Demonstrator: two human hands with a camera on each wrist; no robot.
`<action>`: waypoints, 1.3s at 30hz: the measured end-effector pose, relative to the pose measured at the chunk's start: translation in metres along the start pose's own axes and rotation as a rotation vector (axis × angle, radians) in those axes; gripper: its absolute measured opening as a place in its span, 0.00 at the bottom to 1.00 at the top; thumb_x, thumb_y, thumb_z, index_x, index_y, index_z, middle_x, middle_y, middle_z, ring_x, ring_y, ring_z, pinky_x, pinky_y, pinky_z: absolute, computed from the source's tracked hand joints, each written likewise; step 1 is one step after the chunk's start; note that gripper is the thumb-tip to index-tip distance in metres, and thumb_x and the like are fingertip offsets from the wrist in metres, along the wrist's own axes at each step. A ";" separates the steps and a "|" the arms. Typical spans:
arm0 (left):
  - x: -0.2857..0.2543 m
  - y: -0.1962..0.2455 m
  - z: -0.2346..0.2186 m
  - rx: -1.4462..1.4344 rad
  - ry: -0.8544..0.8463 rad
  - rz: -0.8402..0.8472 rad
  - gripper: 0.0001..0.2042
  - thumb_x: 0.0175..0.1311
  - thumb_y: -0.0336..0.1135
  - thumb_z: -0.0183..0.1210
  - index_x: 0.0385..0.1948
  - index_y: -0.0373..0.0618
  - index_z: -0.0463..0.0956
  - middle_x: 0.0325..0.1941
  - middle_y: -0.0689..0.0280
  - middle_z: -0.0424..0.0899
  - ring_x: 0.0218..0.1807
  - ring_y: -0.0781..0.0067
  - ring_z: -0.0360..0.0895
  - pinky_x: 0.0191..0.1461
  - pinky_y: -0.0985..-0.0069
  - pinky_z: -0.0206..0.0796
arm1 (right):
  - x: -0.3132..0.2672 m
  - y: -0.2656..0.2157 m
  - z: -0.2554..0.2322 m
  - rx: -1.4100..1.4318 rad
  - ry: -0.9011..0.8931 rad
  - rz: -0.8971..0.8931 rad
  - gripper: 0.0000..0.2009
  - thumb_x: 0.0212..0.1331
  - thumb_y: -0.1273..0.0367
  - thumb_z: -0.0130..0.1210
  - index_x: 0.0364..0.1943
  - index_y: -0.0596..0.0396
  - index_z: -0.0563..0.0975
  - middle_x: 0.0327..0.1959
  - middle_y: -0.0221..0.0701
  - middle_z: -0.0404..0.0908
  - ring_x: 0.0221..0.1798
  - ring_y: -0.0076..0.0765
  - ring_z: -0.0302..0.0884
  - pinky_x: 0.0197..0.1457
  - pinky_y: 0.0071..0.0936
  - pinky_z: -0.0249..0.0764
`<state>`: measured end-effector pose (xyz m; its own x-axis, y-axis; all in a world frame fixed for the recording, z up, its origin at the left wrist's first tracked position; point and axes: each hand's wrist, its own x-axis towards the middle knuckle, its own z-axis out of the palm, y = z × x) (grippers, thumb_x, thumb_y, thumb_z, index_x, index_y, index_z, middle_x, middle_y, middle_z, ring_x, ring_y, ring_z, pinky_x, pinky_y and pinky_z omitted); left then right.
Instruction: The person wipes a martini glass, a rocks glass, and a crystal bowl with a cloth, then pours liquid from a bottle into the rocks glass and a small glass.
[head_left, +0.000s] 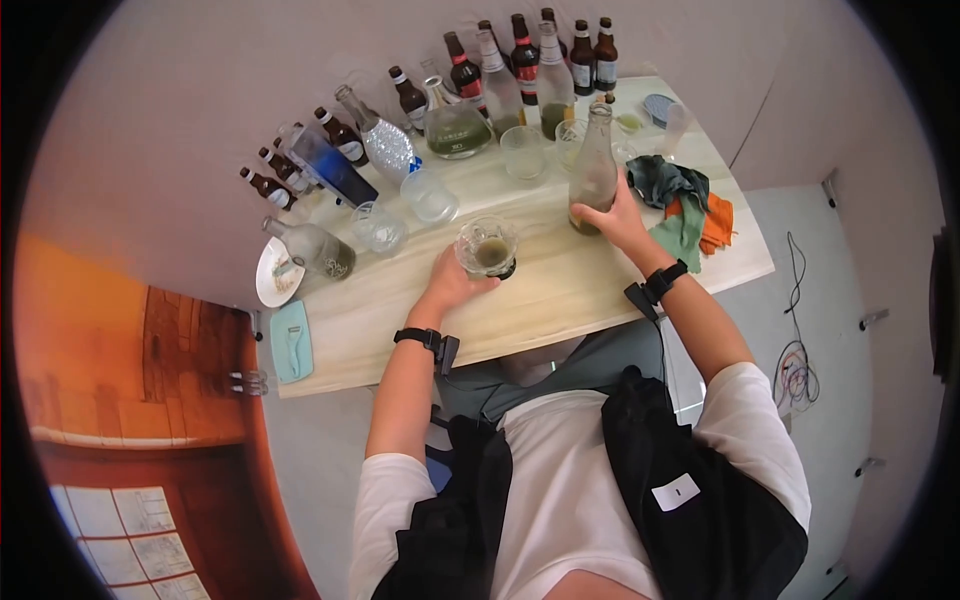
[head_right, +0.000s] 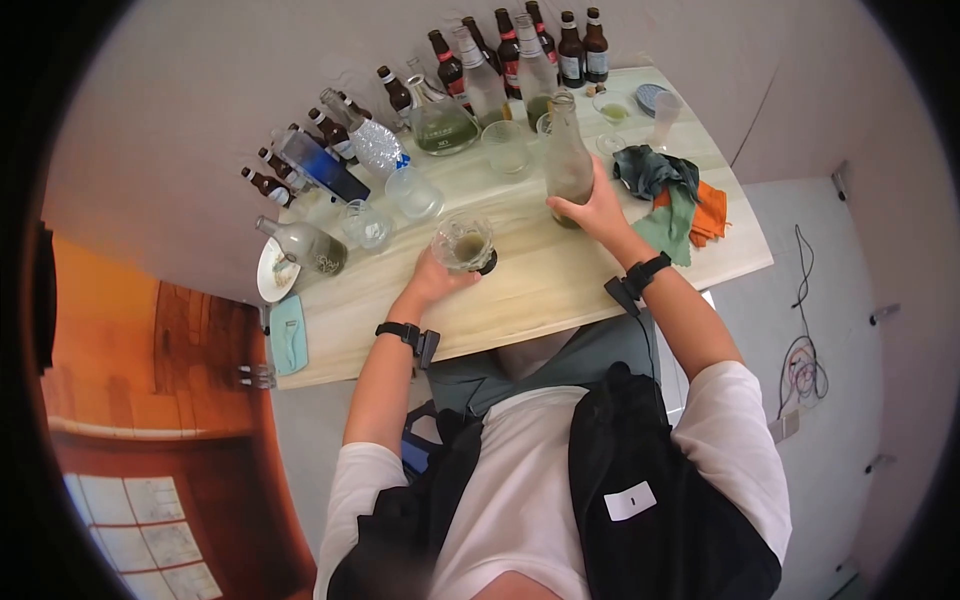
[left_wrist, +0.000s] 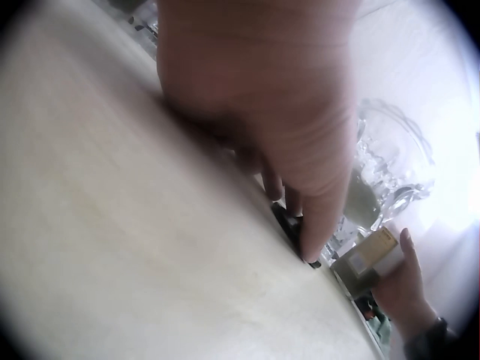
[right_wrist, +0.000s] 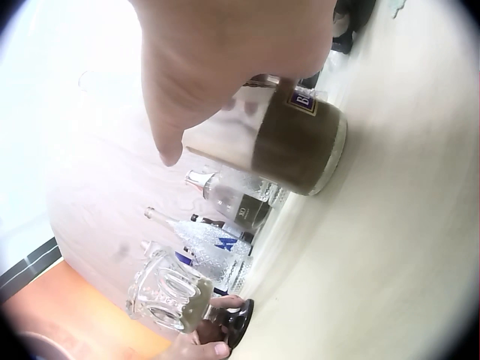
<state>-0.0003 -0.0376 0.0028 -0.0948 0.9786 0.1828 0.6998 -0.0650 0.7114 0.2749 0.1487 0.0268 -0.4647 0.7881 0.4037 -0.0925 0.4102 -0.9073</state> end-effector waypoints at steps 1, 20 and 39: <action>0.000 0.003 -0.001 0.028 -0.017 -0.010 0.35 0.40 0.37 0.78 0.56 0.43 0.73 0.53 0.57 0.82 0.56 0.56 0.78 0.62 0.65 0.68 | -0.001 0.000 -0.002 -0.015 -0.049 0.024 0.43 0.47 0.65 0.72 0.68 0.56 0.60 0.60 0.38 0.72 0.63 0.36 0.69 0.68 0.33 0.64; 0.027 0.022 0.027 0.115 0.206 -0.206 0.30 0.53 0.39 0.72 0.59 0.42 0.73 0.58 0.57 0.81 0.59 0.59 0.77 0.64 0.68 0.65 | -0.013 0.019 -0.013 -0.023 -0.135 0.099 0.46 0.51 0.60 0.70 0.73 0.54 0.54 0.66 0.39 0.67 0.68 0.36 0.65 0.71 0.33 0.61; 0.077 -0.006 0.051 0.392 0.364 -0.540 0.25 0.56 0.59 0.64 0.40 0.44 0.78 0.32 0.58 0.84 0.39 0.49 0.81 0.44 0.57 0.69 | -0.014 0.026 -0.013 -0.038 -0.098 0.090 0.44 0.48 0.55 0.71 0.69 0.53 0.60 0.61 0.43 0.74 0.63 0.42 0.71 0.66 0.34 0.66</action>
<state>0.0246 0.0480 -0.0220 -0.6756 0.7242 0.1386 0.6839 0.5452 0.4848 0.2907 0.1548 -0.0006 -0.5533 0.7750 0.3054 -0.0135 0.3583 -0.9335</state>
